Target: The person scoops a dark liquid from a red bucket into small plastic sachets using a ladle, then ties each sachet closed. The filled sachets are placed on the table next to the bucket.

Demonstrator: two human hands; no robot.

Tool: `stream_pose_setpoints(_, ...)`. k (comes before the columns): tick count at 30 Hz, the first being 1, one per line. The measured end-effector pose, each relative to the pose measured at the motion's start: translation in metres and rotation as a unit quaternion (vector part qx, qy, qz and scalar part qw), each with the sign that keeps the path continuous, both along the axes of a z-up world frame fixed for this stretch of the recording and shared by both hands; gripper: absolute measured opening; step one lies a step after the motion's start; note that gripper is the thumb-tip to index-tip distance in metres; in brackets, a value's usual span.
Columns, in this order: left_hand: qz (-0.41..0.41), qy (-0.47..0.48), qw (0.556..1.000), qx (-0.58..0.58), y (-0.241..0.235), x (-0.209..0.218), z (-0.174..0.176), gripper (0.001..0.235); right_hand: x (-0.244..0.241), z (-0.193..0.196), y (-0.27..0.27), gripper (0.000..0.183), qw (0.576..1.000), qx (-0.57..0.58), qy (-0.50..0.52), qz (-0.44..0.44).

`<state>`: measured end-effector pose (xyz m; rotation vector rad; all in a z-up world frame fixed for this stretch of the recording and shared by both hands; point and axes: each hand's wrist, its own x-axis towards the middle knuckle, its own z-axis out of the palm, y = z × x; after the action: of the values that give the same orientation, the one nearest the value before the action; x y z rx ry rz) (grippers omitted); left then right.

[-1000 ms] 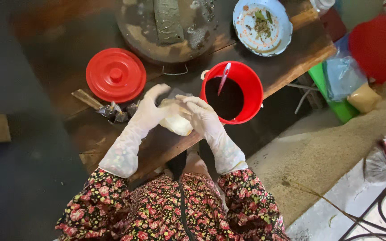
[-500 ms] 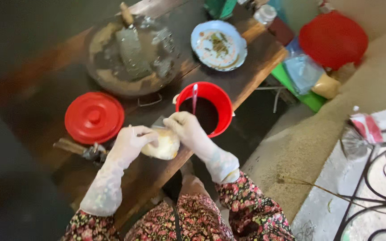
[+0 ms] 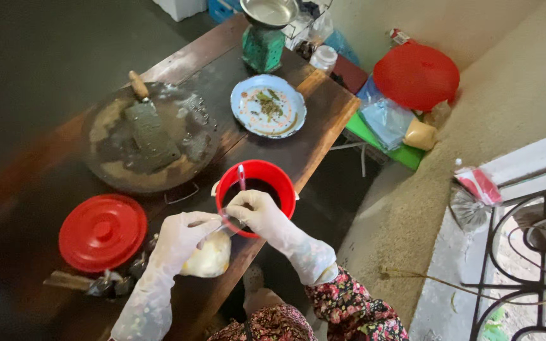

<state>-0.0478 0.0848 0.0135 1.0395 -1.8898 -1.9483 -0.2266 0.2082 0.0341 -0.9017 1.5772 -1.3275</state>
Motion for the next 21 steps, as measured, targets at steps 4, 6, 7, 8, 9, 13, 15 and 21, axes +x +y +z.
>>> stream_pose_setpoints(4, 0.030, 0.004, 0.999, -0.035, 0.013, -0.038, 0.004, 0.027, -0.011, 0.002, -0.010, 0.023, 0.994, -0.016, 0.079, -0.070)
stream_pose_setpoints(6, 0.053, 0.003, 0.997, -0.056, 0.017, -0.056, 0.005, 0.028, -0.026, 0.007, -0.010, 0.020, 0.998, -0.016, -0.004, -0.059)
stream_pose_setpoints(7, 0.063, 0.016, 0.996, -0.063, 0.017, -0.062, 0.007, 0.024, -0.036, 0.010, -0.008, 0.018, 0.996, -0.023, -0.073, -0.034)
stream_pose_setpoints(8, 0.073, 0.029, 0.995, -0.068, 0.016, -0.065, 0.008, 0.022, -0.046, 0.014, -0.006, 0.019, 0.989, -0.028, -0.142, -0.009)
stream_pose_setpoints(9, 0.083, 0.042, 0.993, -0.074, 0.015, -0.069, 0.010, 0.023, -0.055, 0.017, -0.004, 0.017, 0.993, 0.001, -0.119, -0.014)
stream_pose_setpoints(13, 0.013, -0.002, 1.000, 0.012, 0.003, -0.084, 0.026, 0.030, -0.075, 0.032, 0.004, 0.014, 1.000, 0.009, -0.011, 0.008)
stream_pose_setpoints(15, -0.044, 0.030, 0.997, 0.063, -0.007, -0.088, 0.037, 0.056, -0.078, 0.039, 0.004, 0.012, 0.991, -0.057, 0.114, 0.049)
stream_pose_setpoints(21, -0.054, -0.044, 0.994, -0.081, -0.012, -0.114, 0.049, 0.038, -0.083, 0.051, -0.002, 0.016, 0.990, -0.025, 0.127, 0.062)
